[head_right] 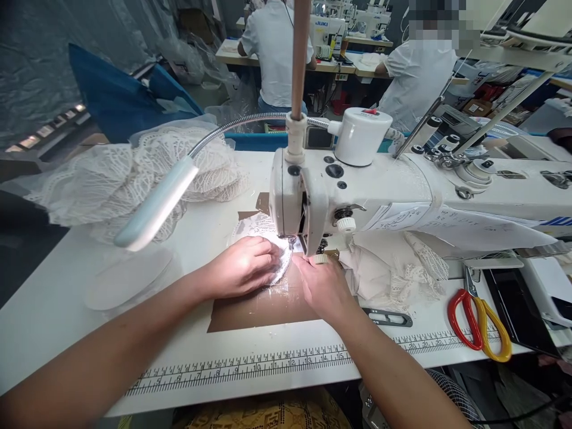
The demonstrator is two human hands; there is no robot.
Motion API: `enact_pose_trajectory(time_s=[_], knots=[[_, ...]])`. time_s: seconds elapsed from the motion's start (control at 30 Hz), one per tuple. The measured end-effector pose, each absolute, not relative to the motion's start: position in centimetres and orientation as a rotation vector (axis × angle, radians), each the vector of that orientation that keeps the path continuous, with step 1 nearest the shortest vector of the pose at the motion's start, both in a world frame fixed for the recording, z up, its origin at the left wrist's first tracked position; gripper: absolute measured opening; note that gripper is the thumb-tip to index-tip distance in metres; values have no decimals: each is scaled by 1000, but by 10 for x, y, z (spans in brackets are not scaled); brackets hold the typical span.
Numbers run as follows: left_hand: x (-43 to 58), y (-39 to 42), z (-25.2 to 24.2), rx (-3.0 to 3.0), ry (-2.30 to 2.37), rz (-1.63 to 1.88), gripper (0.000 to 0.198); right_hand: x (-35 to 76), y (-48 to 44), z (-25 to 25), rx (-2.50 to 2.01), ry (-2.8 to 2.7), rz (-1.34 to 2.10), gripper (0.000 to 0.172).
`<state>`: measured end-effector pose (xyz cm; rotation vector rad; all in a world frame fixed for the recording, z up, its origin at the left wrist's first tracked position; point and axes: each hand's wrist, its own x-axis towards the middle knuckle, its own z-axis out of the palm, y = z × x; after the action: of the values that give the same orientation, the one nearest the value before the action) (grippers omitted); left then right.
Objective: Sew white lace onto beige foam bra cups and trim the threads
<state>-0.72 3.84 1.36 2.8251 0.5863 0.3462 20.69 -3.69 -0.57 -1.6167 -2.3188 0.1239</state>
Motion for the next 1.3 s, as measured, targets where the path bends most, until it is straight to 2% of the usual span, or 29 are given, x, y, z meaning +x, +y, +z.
enact_pose_trajectory(time_s=[0.13, 0.27, 0.33, 0.4, 0.73, 1.3], knots=[[-11, 38, 22, 2752, 615, 274, 24, 210, -40, -6, -1594, -2289, 166, 33], [-12, 38, 26, 2728, 598, 191, 30, 211, -41, -5, -1524, -2319, 213, 37], [-12, 38, 25, 2749, 573, 179, 26, 211, -42, -5, -1481, -2334, 229, 39], [-12, 38, 23, 2779, 555, 197, 20, 211, -42, -5, -1458, -2324, 243, 38], [-11, 41, 22, 2711, 546, 284, 28, 211, -42, -5, -1391, -2245, 321, 33], [-8, 39, 21, 2685, 560, 285, 26, 207, -40, -6, -1361, -2291, 244, 38]])
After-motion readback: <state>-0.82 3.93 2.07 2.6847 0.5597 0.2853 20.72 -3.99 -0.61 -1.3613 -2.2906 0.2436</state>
